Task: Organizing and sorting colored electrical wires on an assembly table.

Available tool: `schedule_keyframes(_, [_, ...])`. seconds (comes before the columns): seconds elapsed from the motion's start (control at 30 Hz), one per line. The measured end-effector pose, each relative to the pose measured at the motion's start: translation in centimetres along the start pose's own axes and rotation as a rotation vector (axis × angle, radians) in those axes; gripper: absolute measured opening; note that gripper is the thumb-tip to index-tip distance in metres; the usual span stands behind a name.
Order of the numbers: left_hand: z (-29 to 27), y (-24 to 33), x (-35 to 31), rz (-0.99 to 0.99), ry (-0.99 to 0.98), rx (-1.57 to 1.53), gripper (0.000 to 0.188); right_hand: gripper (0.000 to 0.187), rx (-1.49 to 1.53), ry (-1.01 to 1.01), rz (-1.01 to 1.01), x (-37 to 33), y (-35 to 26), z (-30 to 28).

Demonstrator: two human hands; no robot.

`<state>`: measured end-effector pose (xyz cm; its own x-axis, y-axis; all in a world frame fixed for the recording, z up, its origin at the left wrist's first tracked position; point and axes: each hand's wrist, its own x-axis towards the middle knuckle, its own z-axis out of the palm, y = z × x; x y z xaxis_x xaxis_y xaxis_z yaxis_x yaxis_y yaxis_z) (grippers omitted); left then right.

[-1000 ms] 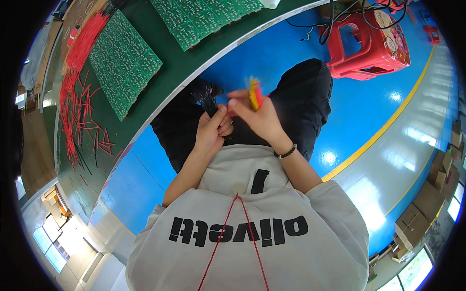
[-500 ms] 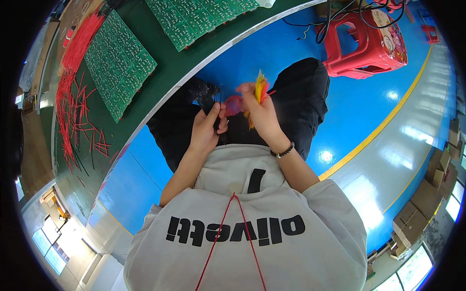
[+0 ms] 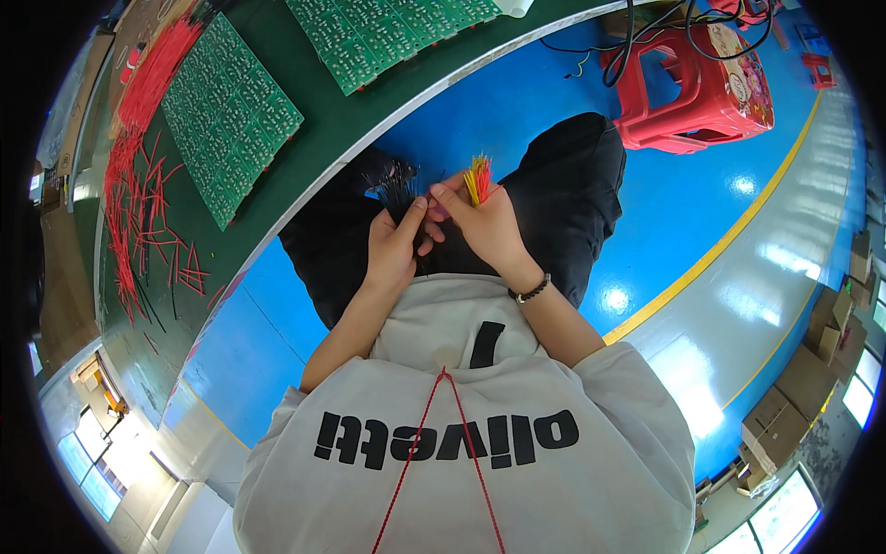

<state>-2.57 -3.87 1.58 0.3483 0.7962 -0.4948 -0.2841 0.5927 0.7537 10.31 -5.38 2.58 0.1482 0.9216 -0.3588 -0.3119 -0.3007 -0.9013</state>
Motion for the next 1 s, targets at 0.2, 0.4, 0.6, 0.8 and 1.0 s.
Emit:
schedule_keyframes(0.2, [0.0, -0.7, 0.6, -0.041, 0.184, -0.133, 0.017, 0.01, 0.339, 0.074, -0.089, 0.5, 0.4, -0.3])
schedule_keyframes(0.4, [-0.5, -0.5, 0.1, -0.05, -0.073, -0.093, 0.015, 0.017, -0.041, -0.048, 0.085, -0.2, -1.5, -0.2])
schedule_keyframes(0.6, [-0.6, -0.8, 0.3, -0.073, -0.165, 0.008, 0.02, 0.019, -0.018, -0.058, 0.083, 0.1, -0.1, -0.8])
schedule_keyframes(0.8, [0.4, -0.3, 0.3, -0.112, 0.088, -0.095, 0.024, 0.011, 0.408, 0.23, -0.064, 0.8, -0.4, -1.1])
schedule_keyframes(1.0, [-0.7, 0.2, -0.1, -0.243, -0.225, -0.249, 0.022, 0.012, -0.162, -0.019, 0.112, 0.0, -1.3, -0.8])
